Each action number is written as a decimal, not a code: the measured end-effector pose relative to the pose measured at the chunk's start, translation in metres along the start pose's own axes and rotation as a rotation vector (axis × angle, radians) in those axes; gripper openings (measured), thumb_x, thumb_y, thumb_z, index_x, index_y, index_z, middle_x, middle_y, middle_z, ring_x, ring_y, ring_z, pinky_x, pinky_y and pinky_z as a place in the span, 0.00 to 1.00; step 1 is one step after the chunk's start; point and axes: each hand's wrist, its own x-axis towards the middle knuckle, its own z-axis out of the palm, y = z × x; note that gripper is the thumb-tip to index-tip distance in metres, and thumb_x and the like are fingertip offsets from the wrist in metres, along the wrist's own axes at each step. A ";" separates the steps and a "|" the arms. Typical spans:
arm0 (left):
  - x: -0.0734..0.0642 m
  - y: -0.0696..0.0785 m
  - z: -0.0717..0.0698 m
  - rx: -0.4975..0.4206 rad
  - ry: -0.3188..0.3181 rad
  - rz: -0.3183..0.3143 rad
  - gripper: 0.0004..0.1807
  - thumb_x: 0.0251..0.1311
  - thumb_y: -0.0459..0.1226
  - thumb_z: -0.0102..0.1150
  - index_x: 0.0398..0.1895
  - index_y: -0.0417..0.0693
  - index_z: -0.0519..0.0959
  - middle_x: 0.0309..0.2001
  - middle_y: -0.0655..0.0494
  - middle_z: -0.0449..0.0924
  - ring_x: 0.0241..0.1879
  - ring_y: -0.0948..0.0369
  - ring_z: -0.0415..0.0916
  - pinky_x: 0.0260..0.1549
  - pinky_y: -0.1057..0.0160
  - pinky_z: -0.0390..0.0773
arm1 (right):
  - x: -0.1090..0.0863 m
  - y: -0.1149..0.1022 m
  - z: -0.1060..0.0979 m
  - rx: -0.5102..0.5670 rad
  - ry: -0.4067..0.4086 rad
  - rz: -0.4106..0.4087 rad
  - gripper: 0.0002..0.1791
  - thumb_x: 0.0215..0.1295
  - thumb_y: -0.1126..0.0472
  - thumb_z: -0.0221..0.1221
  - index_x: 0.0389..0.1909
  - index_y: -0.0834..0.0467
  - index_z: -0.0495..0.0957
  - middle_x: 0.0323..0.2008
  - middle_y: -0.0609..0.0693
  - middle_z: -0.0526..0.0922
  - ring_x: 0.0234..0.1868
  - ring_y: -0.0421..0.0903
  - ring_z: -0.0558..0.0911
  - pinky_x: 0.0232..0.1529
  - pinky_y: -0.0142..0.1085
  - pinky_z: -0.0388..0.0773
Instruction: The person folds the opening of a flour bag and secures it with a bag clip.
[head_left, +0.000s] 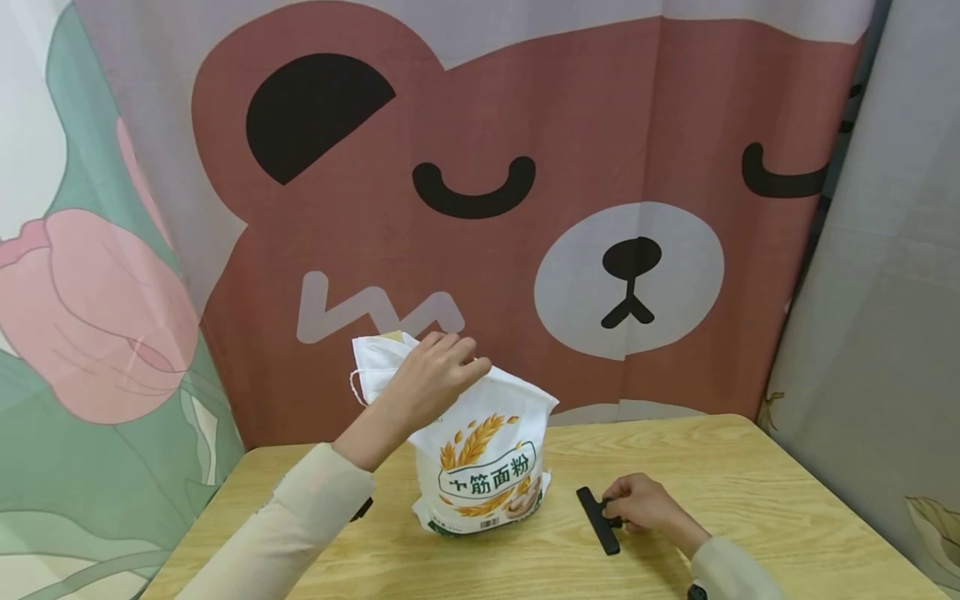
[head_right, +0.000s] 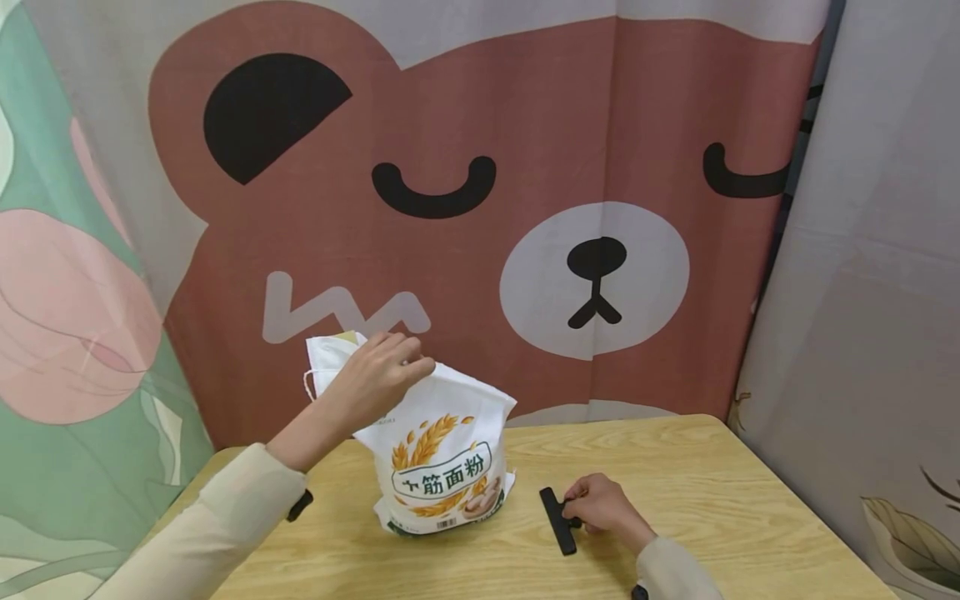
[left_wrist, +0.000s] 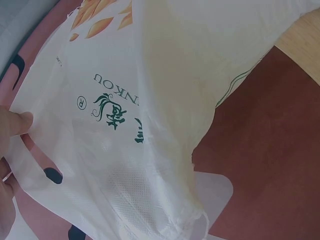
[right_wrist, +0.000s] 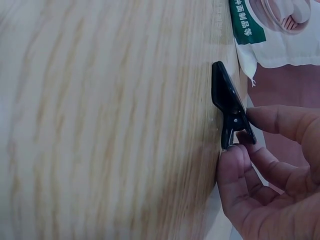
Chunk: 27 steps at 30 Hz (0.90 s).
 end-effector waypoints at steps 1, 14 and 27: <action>0.000 0.000 0.000 0.000 0.001 0.000 0.09 0.55 0.25 0.64 0.33 0.47 0.78 0.28 0.53 0.70 0.26 0.55 0.70 0.28 0.60 0.70 | 0.000 0.000 0.000 -0.007 0.004 -0.002 0.08 0.54 0.69 0.64 0.34 0.66 0.78 0.23 0.51 0.76 0.14 0.38 0.66 0.19 0.31 0.66; -0.001 0.000 0.000 0.001 -0.001 -0.005 0.09 0.54 0.25 0.65 0.33 0.47 0.79 0.29 0.53 0.71 0.28 0.55 0.71 0.31 0.59 0.72 | 0.000 -0.003 0.004 -0.094 0.099 0.062 0.05 0.51 0.66 0.66 0.26 0.60 0.79 0.17 0.51 0.75 0.13 0.39 0.66 0.20 0.34 0.68; -0.002 0.000 0.001 0.006 -0.007 -0.008 0.09 0.55 0.26 0.64 0.33 0.47 0.77 0.27 0.54 0.69 0.27 0.55 0.71 0.29 0.60 0.70 | -0.001 -0.006 0.007 -0.049 0.119 0.070 0.07 0.49 0.68 0.66 0.23 0.60 0.75 0.17 0.49 0.74 0.11 0.37 0.65 0.18 0.31 0.66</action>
